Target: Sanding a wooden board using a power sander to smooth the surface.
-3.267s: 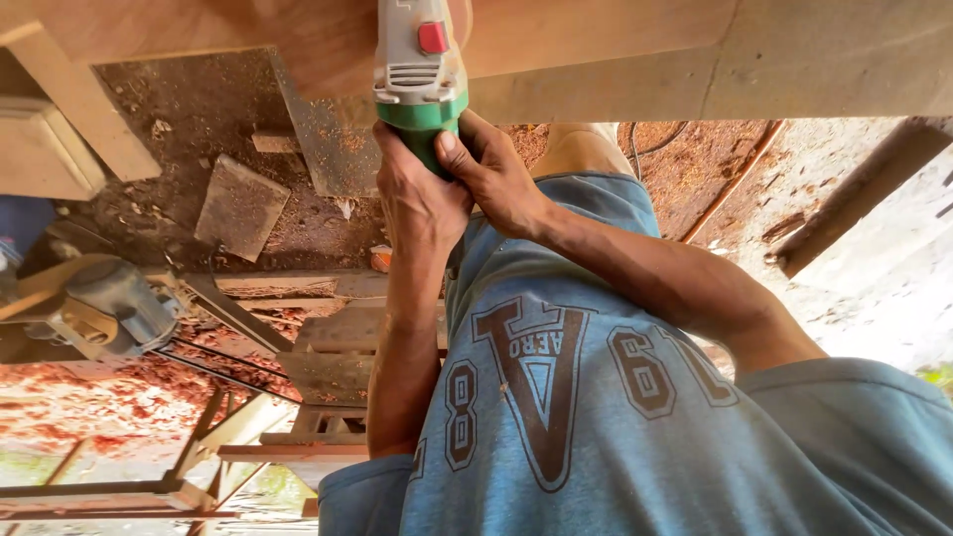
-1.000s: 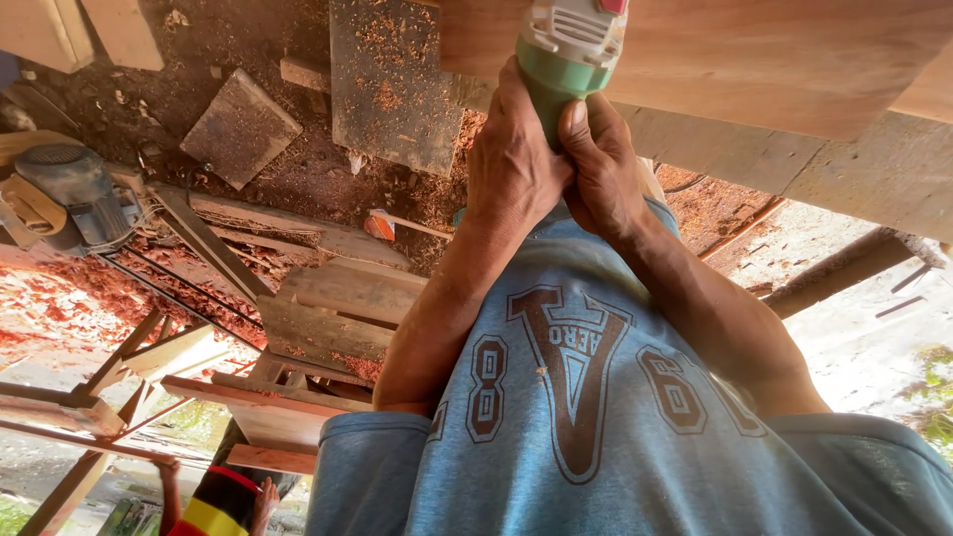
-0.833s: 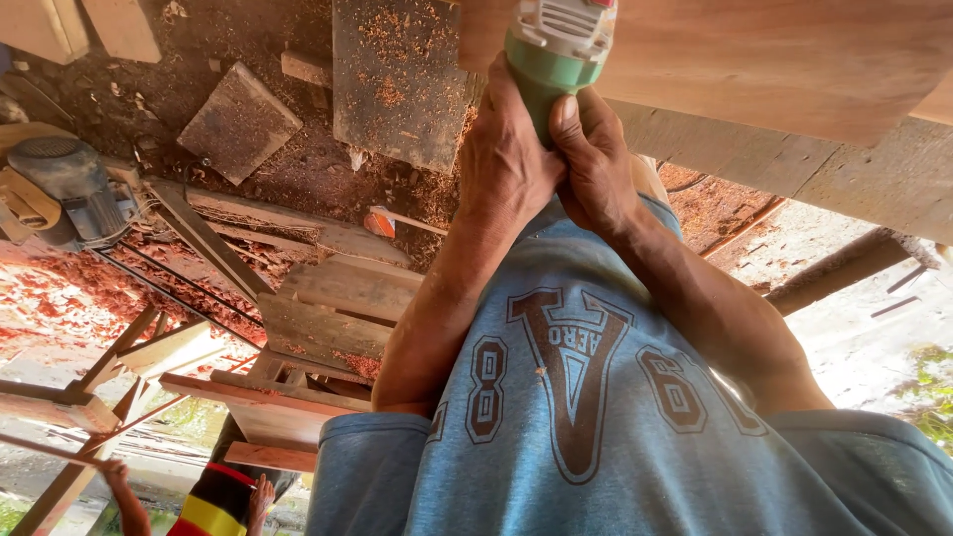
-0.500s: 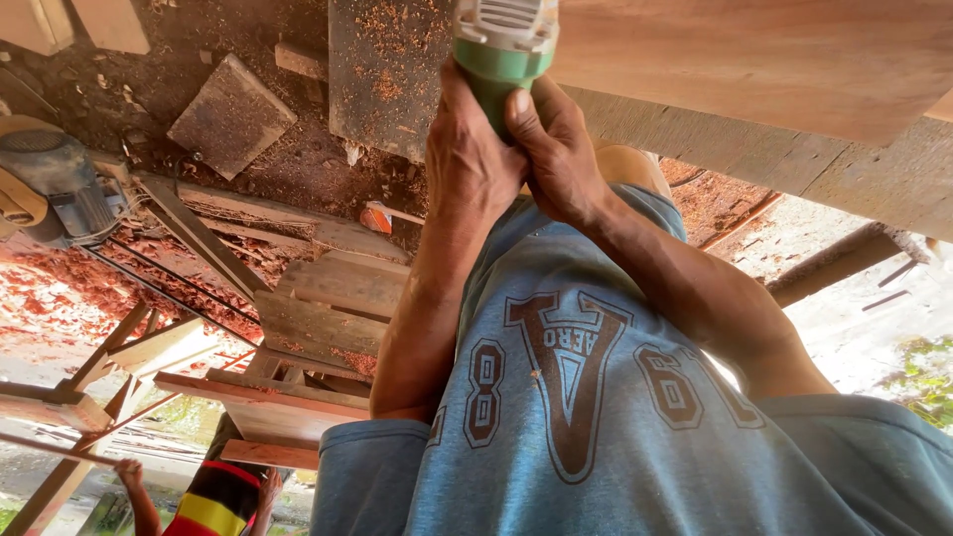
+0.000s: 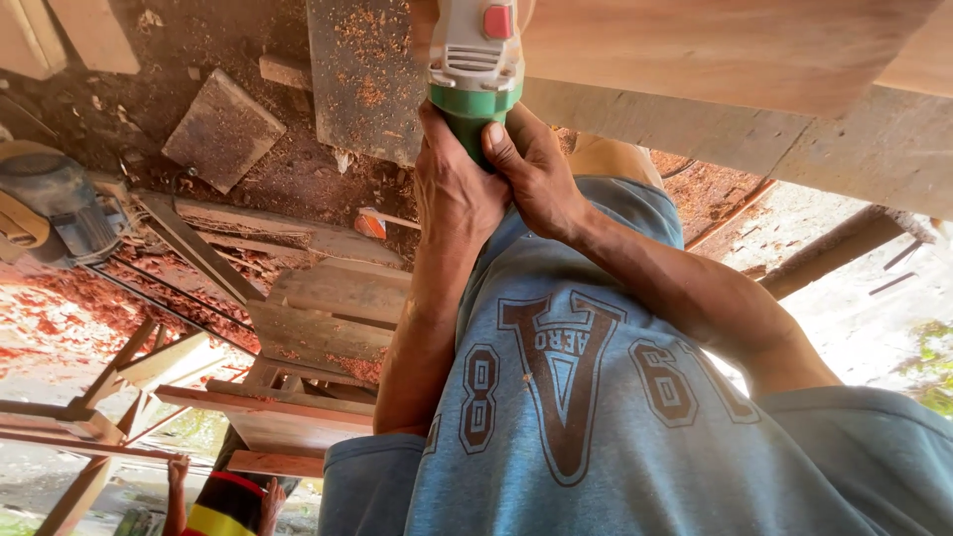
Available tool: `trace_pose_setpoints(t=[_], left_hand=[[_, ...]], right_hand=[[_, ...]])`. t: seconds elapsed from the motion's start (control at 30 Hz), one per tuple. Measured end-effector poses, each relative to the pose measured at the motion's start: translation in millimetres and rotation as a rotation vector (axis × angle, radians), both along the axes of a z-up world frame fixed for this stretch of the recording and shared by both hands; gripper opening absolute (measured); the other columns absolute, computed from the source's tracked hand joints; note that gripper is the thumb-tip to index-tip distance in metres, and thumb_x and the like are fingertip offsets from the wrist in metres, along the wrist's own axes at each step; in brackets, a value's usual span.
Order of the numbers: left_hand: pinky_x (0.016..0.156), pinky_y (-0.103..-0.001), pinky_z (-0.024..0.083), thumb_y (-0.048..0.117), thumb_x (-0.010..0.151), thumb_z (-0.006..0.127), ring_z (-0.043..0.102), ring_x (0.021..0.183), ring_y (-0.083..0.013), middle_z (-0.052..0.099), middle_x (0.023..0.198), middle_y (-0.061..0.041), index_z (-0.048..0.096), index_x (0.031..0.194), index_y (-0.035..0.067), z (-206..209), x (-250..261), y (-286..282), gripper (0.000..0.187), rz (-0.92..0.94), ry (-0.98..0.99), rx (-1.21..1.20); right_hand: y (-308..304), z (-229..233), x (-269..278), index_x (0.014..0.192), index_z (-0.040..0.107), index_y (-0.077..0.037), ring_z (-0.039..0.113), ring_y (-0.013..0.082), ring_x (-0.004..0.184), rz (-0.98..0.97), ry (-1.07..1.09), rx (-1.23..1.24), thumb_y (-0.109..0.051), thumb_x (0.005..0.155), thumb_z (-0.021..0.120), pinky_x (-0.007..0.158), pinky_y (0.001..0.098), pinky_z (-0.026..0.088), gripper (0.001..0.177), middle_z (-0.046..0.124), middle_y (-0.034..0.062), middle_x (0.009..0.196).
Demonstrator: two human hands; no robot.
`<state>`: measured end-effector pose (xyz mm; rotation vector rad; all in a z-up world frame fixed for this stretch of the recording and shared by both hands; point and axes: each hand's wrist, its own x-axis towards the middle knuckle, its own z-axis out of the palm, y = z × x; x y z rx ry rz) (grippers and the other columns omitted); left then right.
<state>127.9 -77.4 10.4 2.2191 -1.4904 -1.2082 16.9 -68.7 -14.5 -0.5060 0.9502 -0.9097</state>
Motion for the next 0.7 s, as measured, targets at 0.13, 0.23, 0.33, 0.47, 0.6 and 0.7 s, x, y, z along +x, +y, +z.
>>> trace_pose_setpoints(t=[0.13, 0.23, 0.33, 0.47, 0.6, 0.7], left_hand=[[0.070, -0.060, 0.052, 0.043, 0.094, 0.059, 0.069, 0.093, -0.0544, 0.069, 0.111, -0.031, 0.036, 0.138, 0.002, 5.4, -34.6, 4.1, 0.064, -0.031, 0.048, 0.003], [0.068, -0.061, 0.049, 0.044, 0.093, 0.058, 0.068, 0.091, -0.0570, 0.071, 0.109, -0.031, 0.038, 0.136, 0.003, 0.3, -61.3, 13.9, 0.062, -0.062, 0.051, 0.021], [0.077, -0.060, 0.066, 0.039, 0.101, 0.058, 0.077, 0.090, -0.0494, 0.068, 0.104, -0.025, 0.040, 0.144, 0.004, -9.2, -84.1, 28.6, 0.059, -0.164, 0.036, -0.163], [0.079, -0.063, 0.064, 0.041, 0.100, 0.059, 0.076, 0.094, -0.0514, 0.068, 0.106, -0.025, 0.041, 0.144, 0.006, -9.2, -123.4, 37.9, 0.059, -0.199, 0.053, -0.151], [0.080, -0.066, 0.063, 0.040, 0.100, 0.058, 0.075, 0.095, -0.0540, 0.068, 0.108, -0.028, 0.040, 0.145, 0.005, -4.4, -164.9, 40.7, 0.060, -0.247, 0.077, -0.152], [0.081, -0.057, 0.055, 0.041, 0.090, 0.062, 0.071, 0.105, -0.0512, 0.072, 0.124, -0.026, 0.039, 0.142, 0.006, 10.8, -194.4, 33.7, 0.067, -0.265, 0.064, 0.038]], right_hand=[[12.6, -0.2, -33.6, 0.126, 0.059, -0.003, 0.054, 0.0086, 0.104, -0.046, 0.002, 0.007, -0.059, 0.104, 0.058, 0.090, 0.0242, 0.048, 0.060, 0.063, 0.0000, 0.113], [29.2, -9.6, -60.9, 0.121, 0.061, -0.005, 0.052, 0.0077, 0.100, -0.072, 0.106, 0.008, -0.060, 0.104, 0.056, 0.086, 0.0239, 0.046, 0.058, 0.061, -0.0020, 0.107], [48.1, -24.7, -84.3, 0.124, 0.067, -0.005, 0.059, 0.0112, 0.101, -0.208, 0.006, 0.005, -0.034, 0.112, 0.059, 0.094, 0.0358, 0.056, 0.032, 0.065, 0.0022, 0.102], [56.6, -15.1, -121.9, 0.126, 0.066, -0.004, 0.059, 0.0118, 0.103, -0.281, -0.004, 0.011, -0.033, 0.112, 0.060, 0.096, 0.0372, 0.056, 0.032, 0.065, 0.0034, 0.105], [61.5, 2.7, -158.0, 0.127, 0.065, -0.004, 0.059, 0.0113, 0.104, -0.379, -0.044, 0.025, -0.032, 0.112, 0.061, 0.098, 0.0357, 0.056, 0.032, 0.065, 0.0023, 0.108], [74.1, 2.7, -181.1, 0.134, 0.060, -0.002, 0.057, 0.0099, 0.114, -0.350, -0.003, 0.001, -0.053, 0.106, 0.060, 0.100, 0.0270, 0.051, 0.058, 0.066, 0.0022, 0.122]])
